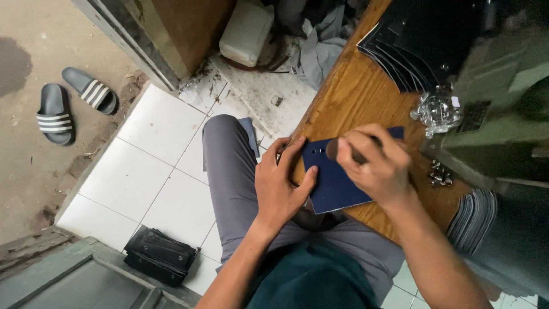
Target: The person sits at a low table and attaches metal rivets to leather pieces. They place a rivet through a hole in a leather piece, use a metal rivet setter and mallet strikes to set it, then stack the finished piece with completed ones and start the next piece.
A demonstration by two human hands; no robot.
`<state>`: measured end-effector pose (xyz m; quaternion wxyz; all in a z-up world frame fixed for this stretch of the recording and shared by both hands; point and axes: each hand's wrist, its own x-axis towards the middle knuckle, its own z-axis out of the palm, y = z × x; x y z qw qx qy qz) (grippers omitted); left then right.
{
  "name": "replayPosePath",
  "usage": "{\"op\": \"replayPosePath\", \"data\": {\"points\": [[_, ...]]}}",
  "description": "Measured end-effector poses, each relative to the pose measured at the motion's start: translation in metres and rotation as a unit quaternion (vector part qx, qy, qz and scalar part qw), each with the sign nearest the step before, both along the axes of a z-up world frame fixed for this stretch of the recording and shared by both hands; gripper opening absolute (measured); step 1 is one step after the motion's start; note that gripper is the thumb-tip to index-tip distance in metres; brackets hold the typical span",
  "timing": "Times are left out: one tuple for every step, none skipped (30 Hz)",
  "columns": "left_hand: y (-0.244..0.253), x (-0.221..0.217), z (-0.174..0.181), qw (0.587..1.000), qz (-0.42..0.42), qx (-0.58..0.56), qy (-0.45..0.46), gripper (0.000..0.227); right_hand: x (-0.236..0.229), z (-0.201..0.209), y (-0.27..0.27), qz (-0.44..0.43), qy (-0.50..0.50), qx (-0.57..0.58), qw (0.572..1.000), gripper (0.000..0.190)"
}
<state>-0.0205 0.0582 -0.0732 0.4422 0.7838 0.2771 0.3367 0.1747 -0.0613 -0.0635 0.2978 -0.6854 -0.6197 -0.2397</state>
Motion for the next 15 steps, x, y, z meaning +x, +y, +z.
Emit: {"op": "replayPosePath", "data": {"points": [[0.002, 0.001, 0.000, 1.000, 0.001, 0.000, -0.001, 0.057, -0.008, 0.013, 0.009, 0.001, -0.001, 0.000, 1.000, 0.005], [0.001, 0.000, 0.000, 1.000, -0.001, -0.002, -0.008, 0.055, -0.018, 0.026, 0.014, -0.009, 0.017, -0.015, 1.000, 0.006], [0.001, 0.000, 0.000, 1.000, -0.003, -0.005, -0.015, 0.054, -0.028, 0.039, 0.020, -0.018, 0.035, -0.031, 0.999, 0.008], [0.002, 0.001, 0.000, 1.000, -0.002, -0.003, -0.014, 0.054, -0.030, 0.044, 0.024, -0.017, 0.036, -0.029, 0.999, 0.008], [0.003, 0.001, -0.001, 1.000, -0.001, 0.000, -0.011, 0.054, -0.032, 0.048, 0.029, -0.014, 0.036, -0.029, 0.999, 0.008], [0.001, 0.002, -0.001, 1.000, -0.001, 0.000, -0.009, 0.055, -0.033, 0.054, 0.029, -0.013, 0.035, -0.032, 0.999, 0.008], [-0.003, 0.001, -0.001, 1.000, -0.002, -0.002, -0.009, 0.055, -0.035, 0.059, 0.026, -0.015, 0.035, -0.035, 0.999, 0.008], [-0.001, 0.001, -0.002, 1.000, -0.001, 0.001, -0.004, 0.056, -0.035, 0.063, 0.028, -0.017, 0.028, -0.039, 0.999, 0.008], [0.000, 0.001, -0.002, 1.000, 0.000, 0.004, 0.002, 0.056, -0.035, 0.068, 0.031, -0.020, 0.022, -0.043, 0.999, 0.008], [0.001, 0.000, -0.002, 1.000, 0.002, 0.004, 0.003, 0.056, -0.034, 0.069, 0.031, -0.018, 0.023, -0.044, 0.999, 0.008], [0.001, 0.000, -0.002, 1.000, 0.000, 0.004, 0.001, 0.055, -0.033, 0.070, 0.032, -0.008, 0.022, -0.033, 0.999, 0.007], [0.001, 0.000, -0.003, 1.000, -0.003, 0.004, -0.002, 0.054, -0.031, 0.072, 0.031, 0.000, 0.021, -0.024, 0.999, 0.006], [0.001, 0.000, -0.002, 1.000, -0.003, 0.003, -0.001, 0.054, -0.029, 0.060, 0.030, 0.001, 0.022, -0.025, 0.999, 0.006], [0.001, 0.000, -0.002, 1.000, -0.002, 0.006, 0.001, 0.054, -0.026, 0.049, 0.028, -0.001, -0.012, -0.024, 1.000, 0.005], [0.000, 0.000, -0.001, 1.000, -0.002, 0.009, 0.002, 0.055, -0.023, 0.039, 0.026, -0.003, -0.047, -0.024, 0.999, 0.004]]}}
